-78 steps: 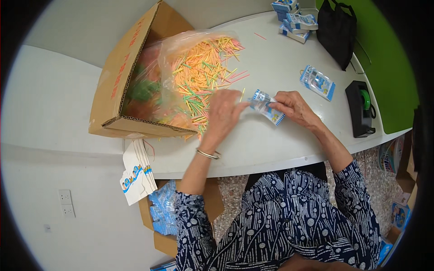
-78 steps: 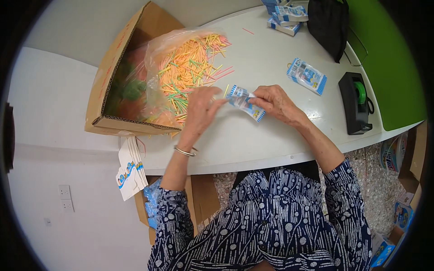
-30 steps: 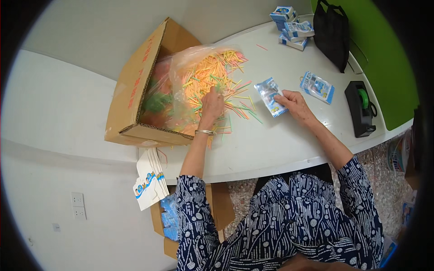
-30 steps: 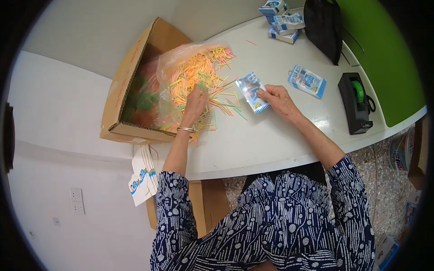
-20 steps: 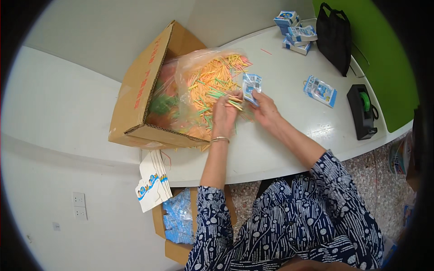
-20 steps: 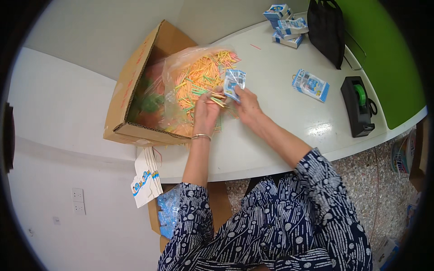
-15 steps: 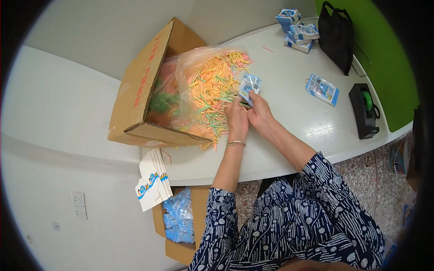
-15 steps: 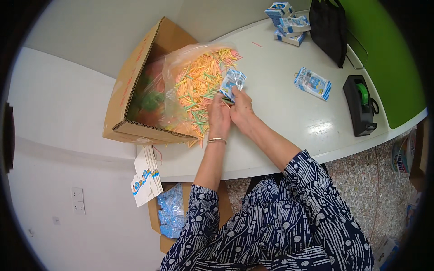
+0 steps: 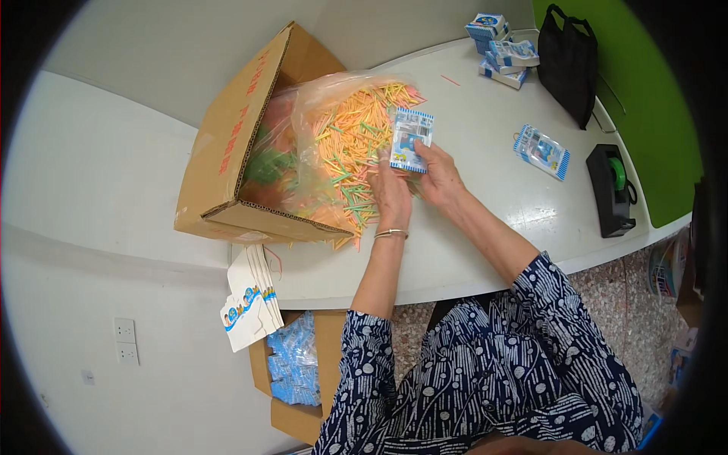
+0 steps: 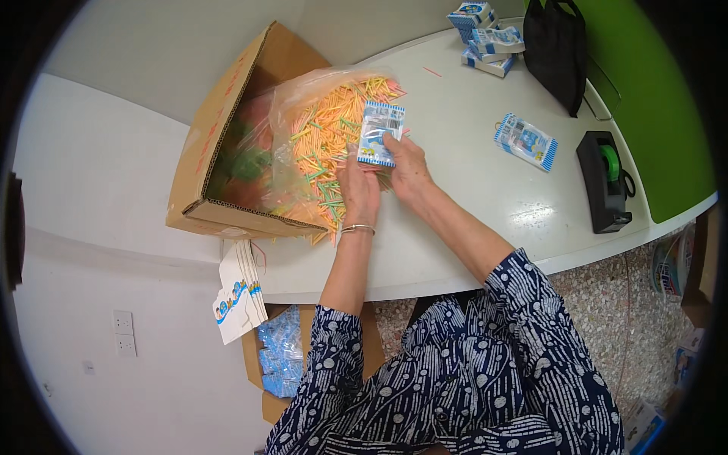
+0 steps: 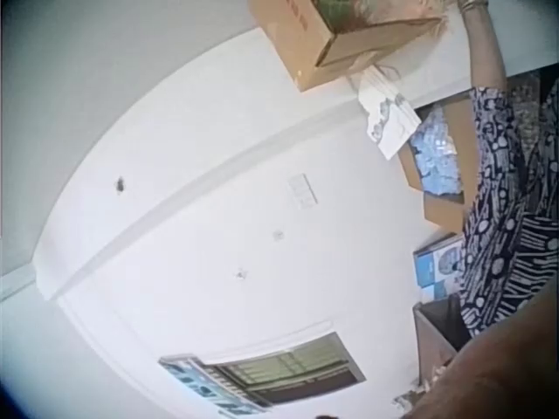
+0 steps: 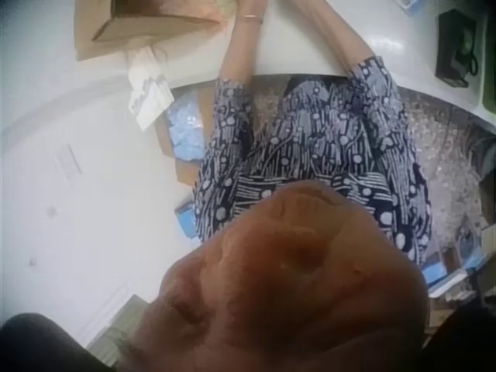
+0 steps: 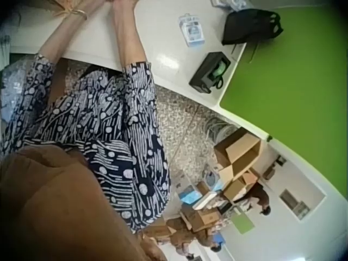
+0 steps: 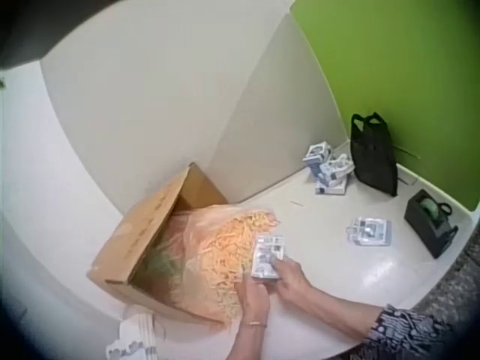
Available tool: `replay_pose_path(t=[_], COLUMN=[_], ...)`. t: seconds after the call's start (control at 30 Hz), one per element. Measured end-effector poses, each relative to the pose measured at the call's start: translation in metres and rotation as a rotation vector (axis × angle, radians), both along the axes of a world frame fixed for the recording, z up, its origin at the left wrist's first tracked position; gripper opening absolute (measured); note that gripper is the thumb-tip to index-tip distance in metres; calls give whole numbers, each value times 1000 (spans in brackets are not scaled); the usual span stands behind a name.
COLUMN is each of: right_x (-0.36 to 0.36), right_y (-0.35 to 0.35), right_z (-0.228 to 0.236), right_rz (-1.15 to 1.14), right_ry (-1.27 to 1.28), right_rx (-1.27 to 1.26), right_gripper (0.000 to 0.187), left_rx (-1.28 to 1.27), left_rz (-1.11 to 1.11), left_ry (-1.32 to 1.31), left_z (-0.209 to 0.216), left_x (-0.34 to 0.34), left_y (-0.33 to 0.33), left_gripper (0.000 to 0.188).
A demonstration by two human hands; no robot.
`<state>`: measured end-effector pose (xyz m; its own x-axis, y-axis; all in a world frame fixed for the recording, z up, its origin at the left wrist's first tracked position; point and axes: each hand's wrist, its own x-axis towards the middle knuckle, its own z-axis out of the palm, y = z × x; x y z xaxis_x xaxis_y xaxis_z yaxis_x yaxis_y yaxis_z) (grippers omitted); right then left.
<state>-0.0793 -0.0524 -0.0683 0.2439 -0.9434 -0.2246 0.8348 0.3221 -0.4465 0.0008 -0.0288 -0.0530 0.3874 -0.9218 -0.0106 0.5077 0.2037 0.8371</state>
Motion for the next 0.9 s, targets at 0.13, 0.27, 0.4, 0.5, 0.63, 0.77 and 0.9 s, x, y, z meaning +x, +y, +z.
replay_pose_path(t=[0.13,0.27,0.4,0.5,0.63,0.77,0.9], right_x=[-25,-60,-77,-83,-92,-100,-100], right_y=[-6,-8,-3,-2,-3,-5,-2], right_z=[4,8,11,7,3,0,3], right_rz=[5,31,185,303,451,532,605], right_ry=[232,506,655,700,747,770,704], right_rx=[-194,-308,-388,-402,-467,-514,-511], right_gripper=[22,24,23,22,25,26,29], left_rx=[-9,32,11,33,7,-81,-157], left_rz=[4,-62,-185,-164,-162,-211,-210], left_ry=[91,66,-27,-67,5,-85,-198], left_z=[-10,0,0,2,15,37,55], left_x=[31,34,42,42,40,27,10], left_y=[-9,-9,-9,-9,-4,-1,10], left_gripper=[30,28,30,34,39,37,34])
